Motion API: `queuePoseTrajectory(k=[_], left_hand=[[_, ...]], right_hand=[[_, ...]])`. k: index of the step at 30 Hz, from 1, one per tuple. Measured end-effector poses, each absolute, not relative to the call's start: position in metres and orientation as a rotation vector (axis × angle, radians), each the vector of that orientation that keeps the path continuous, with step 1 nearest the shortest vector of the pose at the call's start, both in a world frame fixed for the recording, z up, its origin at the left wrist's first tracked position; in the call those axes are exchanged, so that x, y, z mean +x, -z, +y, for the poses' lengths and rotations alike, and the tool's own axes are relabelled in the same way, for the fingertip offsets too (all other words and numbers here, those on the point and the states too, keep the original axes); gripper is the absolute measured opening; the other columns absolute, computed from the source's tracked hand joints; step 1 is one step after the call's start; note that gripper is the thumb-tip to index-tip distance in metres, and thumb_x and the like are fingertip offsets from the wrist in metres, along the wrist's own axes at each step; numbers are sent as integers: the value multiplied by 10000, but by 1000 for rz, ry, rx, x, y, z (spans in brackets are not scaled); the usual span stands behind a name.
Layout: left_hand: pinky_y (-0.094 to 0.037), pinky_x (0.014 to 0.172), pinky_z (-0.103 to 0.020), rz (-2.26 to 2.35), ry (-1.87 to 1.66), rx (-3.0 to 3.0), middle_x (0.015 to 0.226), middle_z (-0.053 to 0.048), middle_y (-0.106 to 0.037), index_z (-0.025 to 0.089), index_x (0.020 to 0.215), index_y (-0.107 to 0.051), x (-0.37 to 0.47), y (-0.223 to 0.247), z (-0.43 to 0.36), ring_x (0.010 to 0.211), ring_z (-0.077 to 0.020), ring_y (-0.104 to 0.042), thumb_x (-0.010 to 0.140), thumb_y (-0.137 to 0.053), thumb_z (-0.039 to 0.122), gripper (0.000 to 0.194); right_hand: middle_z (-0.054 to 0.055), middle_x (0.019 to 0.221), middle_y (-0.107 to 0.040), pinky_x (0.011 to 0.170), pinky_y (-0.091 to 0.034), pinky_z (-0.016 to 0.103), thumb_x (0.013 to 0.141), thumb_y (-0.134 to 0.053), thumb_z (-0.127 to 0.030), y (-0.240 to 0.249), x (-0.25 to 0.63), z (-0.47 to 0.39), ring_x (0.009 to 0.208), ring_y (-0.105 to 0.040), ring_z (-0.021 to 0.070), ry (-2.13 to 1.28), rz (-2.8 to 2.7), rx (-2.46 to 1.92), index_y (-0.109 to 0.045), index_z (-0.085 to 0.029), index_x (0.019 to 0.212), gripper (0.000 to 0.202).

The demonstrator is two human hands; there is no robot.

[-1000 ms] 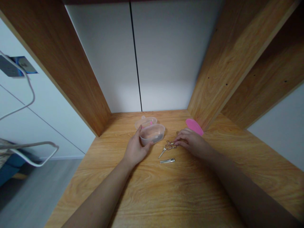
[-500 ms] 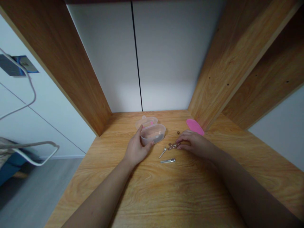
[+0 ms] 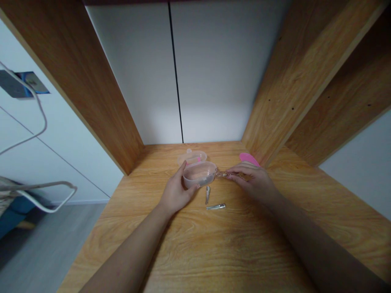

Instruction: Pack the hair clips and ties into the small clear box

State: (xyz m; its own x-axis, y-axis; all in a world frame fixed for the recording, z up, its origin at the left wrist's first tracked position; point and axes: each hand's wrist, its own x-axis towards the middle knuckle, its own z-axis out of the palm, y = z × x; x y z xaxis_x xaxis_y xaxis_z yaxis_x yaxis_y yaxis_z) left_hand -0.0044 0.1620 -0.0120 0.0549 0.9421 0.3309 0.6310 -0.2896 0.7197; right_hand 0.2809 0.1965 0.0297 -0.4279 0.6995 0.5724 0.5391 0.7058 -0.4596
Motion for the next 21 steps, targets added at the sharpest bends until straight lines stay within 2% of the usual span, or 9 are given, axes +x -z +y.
queuePoseTrajectory(k=[3,7,13,17,21], left_hand=[[-484,1077,-517,1455,-1108,2049,1423,-168,-589,185,1558,-288,-3,12,160,1274,-321,-599,811,-754,413,909],[-462,1101,-519,1316,-1102,2169,1469,-148,-553,226,1567,-273,-1,7,156,1306,-319,-575,806,-763,363,915],[-474,1075,-507,1229,-1003,2316,1476,-146,-543,248,1580,-243,4,-3,149,1282,-318,-580,799,-774,389,955],[-466,1075,-502,1202,-969,2379,1498,-138,-522,263,1580,-236,6,-7,146,1279,-310,-573,816,-756,392,933],[-443,1105,-493,1252,-912,2341,1529,-124,-488,274,1571,-266,7,-11,143,1308,-304,-554,826,-741,398,892]], right_hand=[[54,914,-764,778,-542,369,930,-674,-283,-31,273,191,846,-676,212,-126,-2029,-918,-756,-244,1001,115],[49,917,-760,766,-518,373,959,-628,-265,-31,262,182,855,-653,217,-31,-2157,-890,-752,-255,1074,169],[48,967,-766,787,-461,388,997,-567,-290,-32,252,174,900,-625,228,3,-2334,-933,-747,-253,1111,217],[23,1018,-776,784,-444,378,993,-572,-290,-33,249,172,895,-627,218,-35,-2369,-991,-733,-290,1164,235],[37,970,-782,744,-428,390,979,-583,-332,-35,249,173,850,-612,238,-22,-2391,-1056,-733,-331,1187,256]])
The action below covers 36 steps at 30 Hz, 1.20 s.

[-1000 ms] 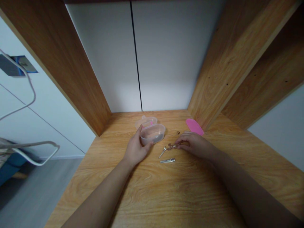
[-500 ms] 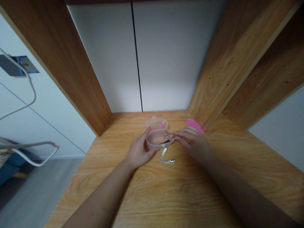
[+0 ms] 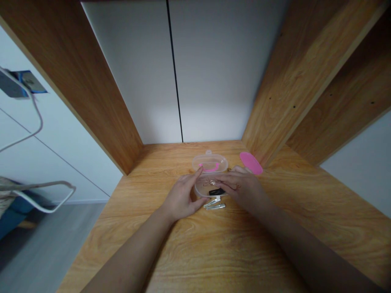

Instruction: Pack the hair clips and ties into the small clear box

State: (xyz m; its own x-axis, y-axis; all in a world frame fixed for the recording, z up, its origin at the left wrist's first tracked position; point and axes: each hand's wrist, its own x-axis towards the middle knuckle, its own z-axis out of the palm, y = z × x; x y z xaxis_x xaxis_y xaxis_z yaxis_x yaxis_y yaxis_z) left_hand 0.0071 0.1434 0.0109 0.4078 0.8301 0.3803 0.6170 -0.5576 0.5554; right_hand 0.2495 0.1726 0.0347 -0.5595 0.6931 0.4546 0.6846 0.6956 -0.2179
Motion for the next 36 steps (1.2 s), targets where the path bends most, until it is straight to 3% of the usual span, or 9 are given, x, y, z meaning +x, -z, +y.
queuePoseTrajectory(k=[6,13,16,19,23,36], left_hand=[[-456,1085,-492,1325,-932,2297,1437,-150,-574,228,1572,-263,7,-8,145,1273,-308,-579,835,-725,413,889],[-502,1035,-489,1633,-1066,2061,1340,-170,-646,186,1565,-284,-1,6,156,1216,-331,-630,839,-720,422,879],[-515,1012,-499,1722,-1072,1969,1355,-207,-631,143,1558,-297,-4,8,160,1217,-363,-629,839,-721,461,894],[-511,1018,-503,1728,-1069,1959,1373,-213,-618,127,1552,-306,-5,8,160,1229,-370,-622,834,-724,468,898],[-537,982,-491,1723,-1065,1952,1329,-192,-652,151,1550,-317,-4,6,160,1187,-366,-647,823,-732,467,895],[-530,986,-501,1723,-1069,1944,1329,-202,-648,128,1541,-327,-2,4,159,1206,-348,-635,817,-740,452,894]], right_hand=[[72,1078,-749,844,-471,438,955,-630,-359,-34,251,173,980,-615,266,-73,-2305,-964,-760,-300,1109,211],[64,913,-714,785,-479,371,958,-623,-374,-37,251,169,876,-620,215,-333,-2446,-774,-759,-237,977,194],[69,999,-703,827,-480,374,859,-737,-458,-38,249,166,941,-625,230,-524,-2620,-764,-752,-232,1039,290],[79,1088,-677,857,-483,377,784,-806,-444,-38,248,164,1001,-610,245,-607,-2667,-835,-742,-235,1102,386],[57,1008,-676,833,-480,344,873,-713,-318,-38,248,165,952,-608,211,-619,-2699,-816,-764,-235,930,113],[43,867,-732,786,-473,325,954,-612,-268,-33,247,168,856,-643,186,-551,-2708,-737,-762,-220,898,167]])
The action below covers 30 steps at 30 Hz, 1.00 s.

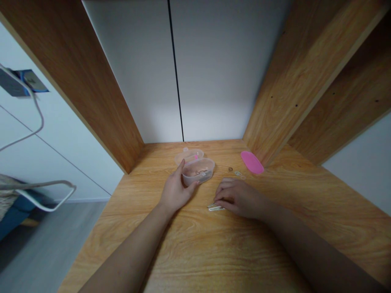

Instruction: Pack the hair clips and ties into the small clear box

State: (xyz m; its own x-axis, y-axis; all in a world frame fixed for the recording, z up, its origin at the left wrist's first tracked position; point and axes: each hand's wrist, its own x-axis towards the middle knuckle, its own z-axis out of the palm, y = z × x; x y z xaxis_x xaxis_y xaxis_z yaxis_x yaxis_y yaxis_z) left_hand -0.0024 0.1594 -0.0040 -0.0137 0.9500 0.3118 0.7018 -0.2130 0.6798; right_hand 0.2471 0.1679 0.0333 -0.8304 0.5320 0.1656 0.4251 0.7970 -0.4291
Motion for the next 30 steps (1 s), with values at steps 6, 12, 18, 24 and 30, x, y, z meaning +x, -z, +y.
queuePoseTrajectory(k=[6,12,18,24,30], left_hand=[[-525,996,-508,1720,-1058,1929,1326,-208,-645,135,1542,-324,-2,4,159,1219,-359,-627,821,-741,434,886],[-532,995,-498,1709,-1081,1947,1306,-180,-660,178,1520,-369,-3,6,160,1214,-360,-634,817,-738,452,839],[-530,995,-490,1727,-1058,1950,1344,-191,-641,158,1540,-333,-4,7,160,1213,-354,-636,817,-744,439,878],[-526,1007,-502,1705,-1079,1940,1349,-197,-636,160,1546,-326,-3,7,160,1226,-359,-628,818,-749,440,888],[-531,999,-499,1703,-1072,1950,1333,-196,-646,127,1548,-317,-3,5,160,1218,-351,-630,822,-741,441,897]], right_hand=[[67,913,-714,789,-482,339,943,-628,-347,-41,253,167,885,-639,205,-585,-2701,-772,-758,-207,925,193],[62,916,-687,788,-489,341,897,-627,-205,-42,257,168,883,-631,202,-622,-2676,-793,-751,-210,872,127],[54,902,-707,791,-497,343,888,-625,-196,-37,255,168,882,-635,203,-637,-2632,-841,-706,-198,891,82],[39,873,-723,759,-502,327,855,-667,-217,-41,256,165,827,-652,189,-719,-2515,-810,-695,-208,868,32],[45,899,-712,751,-504,317,829,-662,-158,-41,255,163,831,-649,181,-822,-2540,-724,-726,-207,940,137]])
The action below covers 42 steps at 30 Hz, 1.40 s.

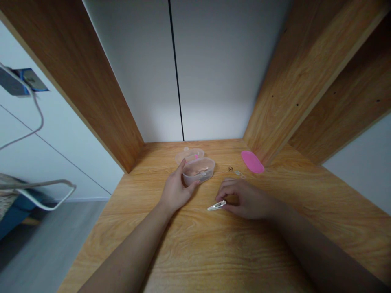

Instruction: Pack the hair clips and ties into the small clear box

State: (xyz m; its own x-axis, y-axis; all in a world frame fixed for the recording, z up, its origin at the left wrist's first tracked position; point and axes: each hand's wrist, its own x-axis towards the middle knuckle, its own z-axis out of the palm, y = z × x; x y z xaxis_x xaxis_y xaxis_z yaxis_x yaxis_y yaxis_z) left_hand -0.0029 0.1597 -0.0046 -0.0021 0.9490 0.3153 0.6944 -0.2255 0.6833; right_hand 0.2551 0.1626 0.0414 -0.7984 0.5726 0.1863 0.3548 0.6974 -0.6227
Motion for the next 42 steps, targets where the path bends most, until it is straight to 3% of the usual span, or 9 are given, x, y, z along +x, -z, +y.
queuePoseTrajectory(k=[12,18,23,37,42], left_hand=[[-530,1002,-492,1705,-1085,1960,1317,-181,-660,143,1540,-341,-4,8,161,1206,-343,-640,805,-757,441,896],[-538,991,-475,1607,-1096,1999,1310,-164,-671,172,1558,-308,-3,8,160,1186,-334,-657,800,-768,423,921],[-489,1070,-477,1350,-1097,2139,1418,-148,-602,196,1553,-314,-3,6,156,1271,-314,-604,793,-773,375,905],[-492,1030,-522,1181,-991,2399,1487,-133,-533,285,1579,-234,2,-1,149,1227,-321,-602,788,-776,391,965],[-489,1037,-516,1198,-962,2385,1476,-142,-541,270,1578,-243,2,-1,149,1225,-321,-602,792,-770,400,955]], right_hand=[[23,827,-712,696,-501,295,758,-657,-81,-37,255,164,755,-646,167,-729,-2586,-758,-710,-202,861,168],[34,924,-742,764,-521,327,863,-671,-140,-42,252,167,851,-661,180,-315,-2195,-666,-704,-233,988,159],[41,978,-759,788,-527,359,892,-690,-183,-41,255,170,871,-666,199,-50,-2052,-787,-712,-254,1059,183],[5,724,-713,600,-453,288,850,-760,-235,-39,249,168,675,-619,175,-111,-2227,-995,-786,-296,1029,191],[51,869,-769,716,-522,343,889,-718,-314,-37,252,171,791,-674,209,-129,-2167,-960,-783,-223,978,143]])
